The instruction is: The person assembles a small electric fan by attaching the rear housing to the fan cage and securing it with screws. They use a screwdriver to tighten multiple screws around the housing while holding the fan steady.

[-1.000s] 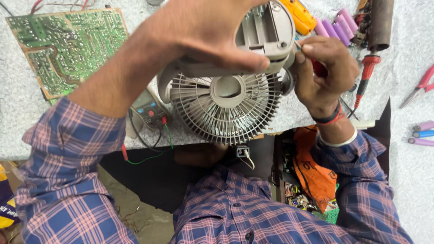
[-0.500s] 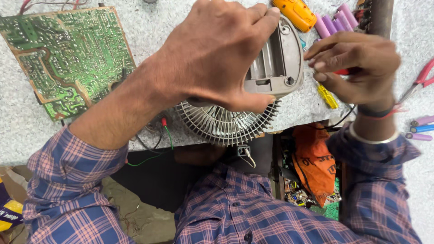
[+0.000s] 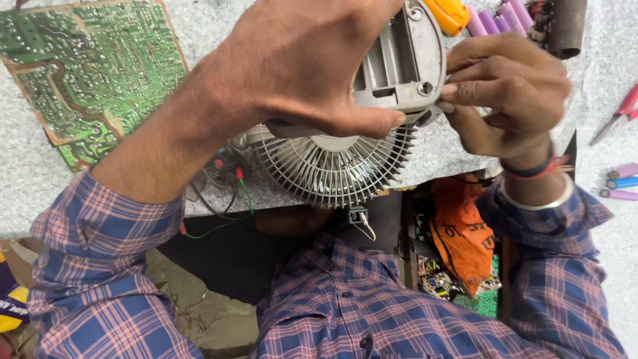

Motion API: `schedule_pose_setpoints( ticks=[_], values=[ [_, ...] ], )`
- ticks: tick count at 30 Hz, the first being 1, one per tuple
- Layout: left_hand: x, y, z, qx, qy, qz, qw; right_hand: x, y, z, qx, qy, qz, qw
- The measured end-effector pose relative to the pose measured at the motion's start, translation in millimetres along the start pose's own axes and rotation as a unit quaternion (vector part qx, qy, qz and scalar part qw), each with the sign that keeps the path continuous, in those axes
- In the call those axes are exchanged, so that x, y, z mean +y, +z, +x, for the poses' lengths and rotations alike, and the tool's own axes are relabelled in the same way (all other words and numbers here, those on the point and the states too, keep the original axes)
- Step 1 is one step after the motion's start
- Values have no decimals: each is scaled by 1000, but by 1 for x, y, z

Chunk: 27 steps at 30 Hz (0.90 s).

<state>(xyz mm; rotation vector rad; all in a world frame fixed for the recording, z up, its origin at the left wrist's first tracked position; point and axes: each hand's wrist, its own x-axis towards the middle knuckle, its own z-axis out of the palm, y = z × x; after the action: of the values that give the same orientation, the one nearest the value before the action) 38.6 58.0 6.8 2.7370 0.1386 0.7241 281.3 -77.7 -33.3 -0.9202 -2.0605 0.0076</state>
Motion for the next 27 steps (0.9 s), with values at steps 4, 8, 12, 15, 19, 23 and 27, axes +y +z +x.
schedule_pose_setpoints(
  ticks=[4,8,12,15,19,23,27],
  values=[
    [-5,2,-4,-5,-15,-10,1000,-5,17,-11,67,28,-22,997],
    [-7,2,-1,28,19,-1,999,-7,26,-16,97,37,-31,994],
    [-3,-1,4,3,12,26,1000,-9,27,-24,110,46,-36,992],
    [3,-3,6,-36,-28,2,999,-11,28,-32,112,44,-47,992],
    [11,-1,3,-14,-21,37,999,-10,27,-42,107,42,-31,993],
    [17,0,1,-10,-22,59,998,-7,23,-47,101,23,-11,995],
    [18,-1,2,-30,-30,71,997,-3,23,-46,101,13,-2,995]
  ],
)
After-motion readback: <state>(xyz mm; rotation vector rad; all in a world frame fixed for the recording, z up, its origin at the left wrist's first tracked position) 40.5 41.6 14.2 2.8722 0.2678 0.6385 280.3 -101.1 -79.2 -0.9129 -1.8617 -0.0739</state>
